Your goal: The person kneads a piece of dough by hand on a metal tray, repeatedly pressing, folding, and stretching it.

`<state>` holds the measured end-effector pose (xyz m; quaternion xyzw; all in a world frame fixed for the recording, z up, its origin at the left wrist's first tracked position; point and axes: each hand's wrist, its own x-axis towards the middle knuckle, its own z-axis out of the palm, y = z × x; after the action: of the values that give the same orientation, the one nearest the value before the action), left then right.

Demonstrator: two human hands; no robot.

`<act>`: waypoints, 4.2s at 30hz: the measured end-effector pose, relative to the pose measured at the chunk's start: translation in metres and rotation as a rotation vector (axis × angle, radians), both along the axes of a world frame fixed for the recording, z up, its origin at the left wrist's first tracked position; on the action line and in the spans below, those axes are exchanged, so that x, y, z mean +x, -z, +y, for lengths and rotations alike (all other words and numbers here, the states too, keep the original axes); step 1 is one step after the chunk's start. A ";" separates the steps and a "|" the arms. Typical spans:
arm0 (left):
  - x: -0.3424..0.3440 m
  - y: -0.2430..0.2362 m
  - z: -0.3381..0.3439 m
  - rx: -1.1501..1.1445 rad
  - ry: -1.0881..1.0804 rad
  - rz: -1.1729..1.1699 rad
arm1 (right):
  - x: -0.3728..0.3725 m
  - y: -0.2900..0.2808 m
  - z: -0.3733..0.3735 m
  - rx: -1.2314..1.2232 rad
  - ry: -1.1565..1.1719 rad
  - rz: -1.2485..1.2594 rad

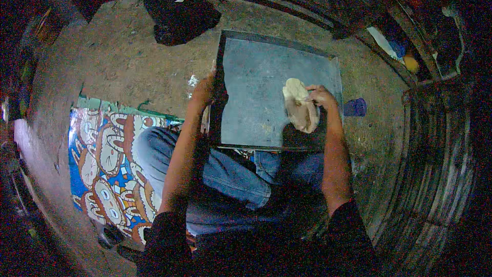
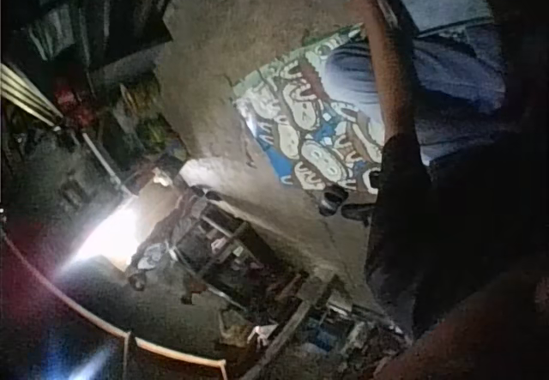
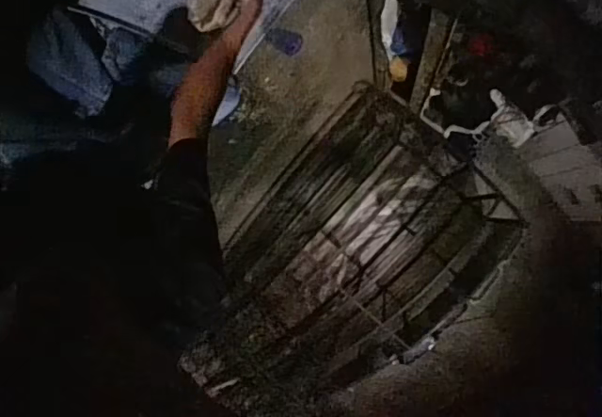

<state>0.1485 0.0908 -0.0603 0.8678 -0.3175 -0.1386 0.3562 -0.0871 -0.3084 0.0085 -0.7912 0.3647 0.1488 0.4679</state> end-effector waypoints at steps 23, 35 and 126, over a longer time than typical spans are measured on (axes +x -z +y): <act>-0.013 -0.009 -0.012 0.083 0.066 -0.101 | 0.026 0.043 -0.047 -0.663 -0.464 0.079; -0.006 -0.024 0.017 0.104 -0.048 -0.018 | 0.090 0.026 0.045 -0.757 -0.565 0.023; -0.204 -0.119 -0.044 -0.875 -0.145 0.873 | -0.042 -0.007 0.257 -0.393 0.524 -0.486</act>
<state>-0.0555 0.0468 0.0586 0.5240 -0.1102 -0.3133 0.7843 -0.1290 -0.0509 0.0160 -0.7580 0.4543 -0.2391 0.4024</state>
